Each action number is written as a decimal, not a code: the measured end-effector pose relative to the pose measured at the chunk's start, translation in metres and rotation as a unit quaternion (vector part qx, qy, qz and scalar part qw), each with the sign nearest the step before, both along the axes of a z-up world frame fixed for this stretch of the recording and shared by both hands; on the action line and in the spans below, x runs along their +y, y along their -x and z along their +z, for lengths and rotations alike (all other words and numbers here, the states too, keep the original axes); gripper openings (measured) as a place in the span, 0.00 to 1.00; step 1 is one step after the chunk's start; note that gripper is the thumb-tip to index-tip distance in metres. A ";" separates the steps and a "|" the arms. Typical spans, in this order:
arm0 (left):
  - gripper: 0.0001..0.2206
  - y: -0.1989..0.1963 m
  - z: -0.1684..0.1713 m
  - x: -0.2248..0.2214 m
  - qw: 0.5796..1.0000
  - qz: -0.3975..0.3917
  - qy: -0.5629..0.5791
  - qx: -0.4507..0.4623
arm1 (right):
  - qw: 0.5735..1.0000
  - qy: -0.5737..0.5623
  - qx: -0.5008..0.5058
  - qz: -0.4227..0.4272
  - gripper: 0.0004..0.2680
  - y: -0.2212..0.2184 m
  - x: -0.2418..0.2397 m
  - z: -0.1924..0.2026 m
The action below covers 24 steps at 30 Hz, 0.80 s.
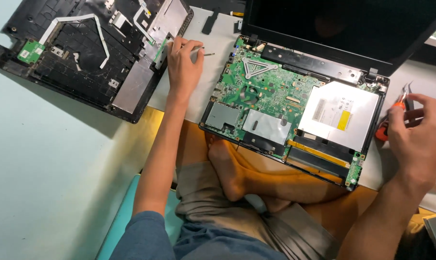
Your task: Connecting internal motherboard components and reassembling a laptop chassis.
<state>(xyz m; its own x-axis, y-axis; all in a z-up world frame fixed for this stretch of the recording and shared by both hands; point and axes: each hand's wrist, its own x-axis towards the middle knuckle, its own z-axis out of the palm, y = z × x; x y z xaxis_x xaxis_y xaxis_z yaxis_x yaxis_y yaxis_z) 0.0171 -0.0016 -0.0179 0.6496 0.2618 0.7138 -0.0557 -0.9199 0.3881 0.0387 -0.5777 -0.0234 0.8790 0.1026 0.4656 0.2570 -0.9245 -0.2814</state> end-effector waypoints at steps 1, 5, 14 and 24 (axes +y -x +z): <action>0.04 0.000 0.002 -0.001 1.000 0.004 -0.002 0.005 | 1.000 0.013 -0.009 0.005 0.16 0.000 0.002 0.000; 0.01 0.001 0.006 -0.005 0.999 0.016 -0.022 0.021 | 1.000 0.017 -0.002 0.008 0.21 0.007 0.000 0.000; 0.04 -0.022 -0.012 0.006 0.996 -0.010 -0.090 0.020 | 0.989 -0.134 -0.047 0.044 0.15 0.021 0.012 0.006; 0.04 -0.053 -0.021 0.019 0.994 -0.054 -0.099 -0.014 | 0.961 -0.269 -0.009 0.061 0.18 0.030 0.013 0.003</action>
